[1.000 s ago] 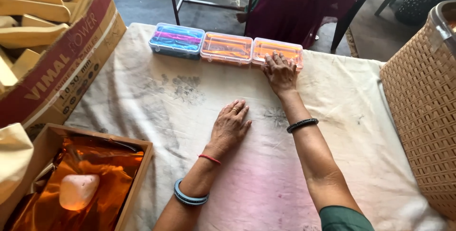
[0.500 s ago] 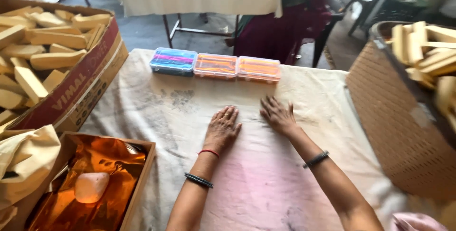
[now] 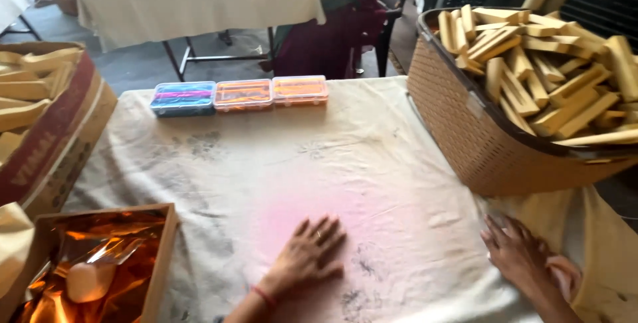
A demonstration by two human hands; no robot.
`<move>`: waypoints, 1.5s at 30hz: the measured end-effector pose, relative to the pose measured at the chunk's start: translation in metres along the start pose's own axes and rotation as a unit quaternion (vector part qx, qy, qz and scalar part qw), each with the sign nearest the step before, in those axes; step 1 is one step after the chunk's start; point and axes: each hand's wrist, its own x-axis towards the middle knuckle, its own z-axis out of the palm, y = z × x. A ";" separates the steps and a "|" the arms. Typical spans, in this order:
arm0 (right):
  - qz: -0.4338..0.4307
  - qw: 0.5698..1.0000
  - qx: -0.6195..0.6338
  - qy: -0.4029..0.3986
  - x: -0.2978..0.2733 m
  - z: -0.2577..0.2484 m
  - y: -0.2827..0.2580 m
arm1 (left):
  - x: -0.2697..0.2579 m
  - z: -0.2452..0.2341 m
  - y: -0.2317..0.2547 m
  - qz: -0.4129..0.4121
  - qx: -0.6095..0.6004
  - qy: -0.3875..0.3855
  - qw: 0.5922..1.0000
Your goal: The person wipes down a plastic container and two wooden holders with a pink cloth, then places orange-wrapped bundles of incense sticks into the plastic container and closes the lid.
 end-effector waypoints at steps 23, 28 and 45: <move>-0.059 0.932 0.190 0.302 0.220 -0.237 0.009 | 0.055 0.029 -0.030 -0.247 -0.649 0.134 0.707; -0.083 0.958 0.111 0.250 0.275 -0.237 -0.026 | 0.054 0.037 -0.031 -0.231 -0.643 0.126 0.719; -0.076 0.872 0.299 0.381 0.285 -0.238 -0.036 | 0.054 0.033 -0.031 -0.209 -0.596 0.110 0.767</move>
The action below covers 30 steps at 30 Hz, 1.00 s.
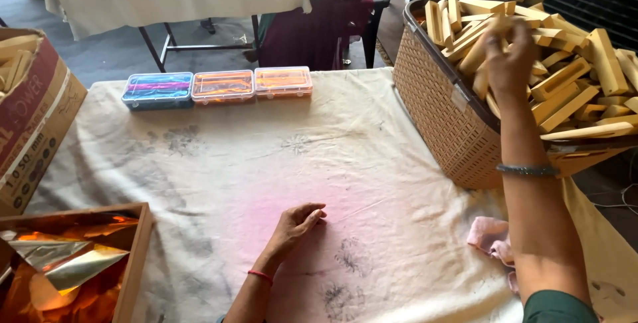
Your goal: The person wipes down a plastic container and two wooden holders with a pink cloth, then places orange-wrapped bundles of incense sticks into the plastic container and closes the lid.
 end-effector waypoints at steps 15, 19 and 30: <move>-0.352 0.894 0.198 -0.194 -0.247 0.046 -0.242 | -0.023 0.034 0.053 -0.141 -0.406 -0.029 0.902; -0.461 0.857 0.085 -0.215 -0.245 0.042 -0.240 | 0.001 0.001 -0.037 -0.052 -0.456 -0.006 0.888; 0.043 0.913 -0.347 -0.212 -0.054 -0.054 0.018 | -0.001 0.006 0.008 -0.105 -0.393 0.079 0.910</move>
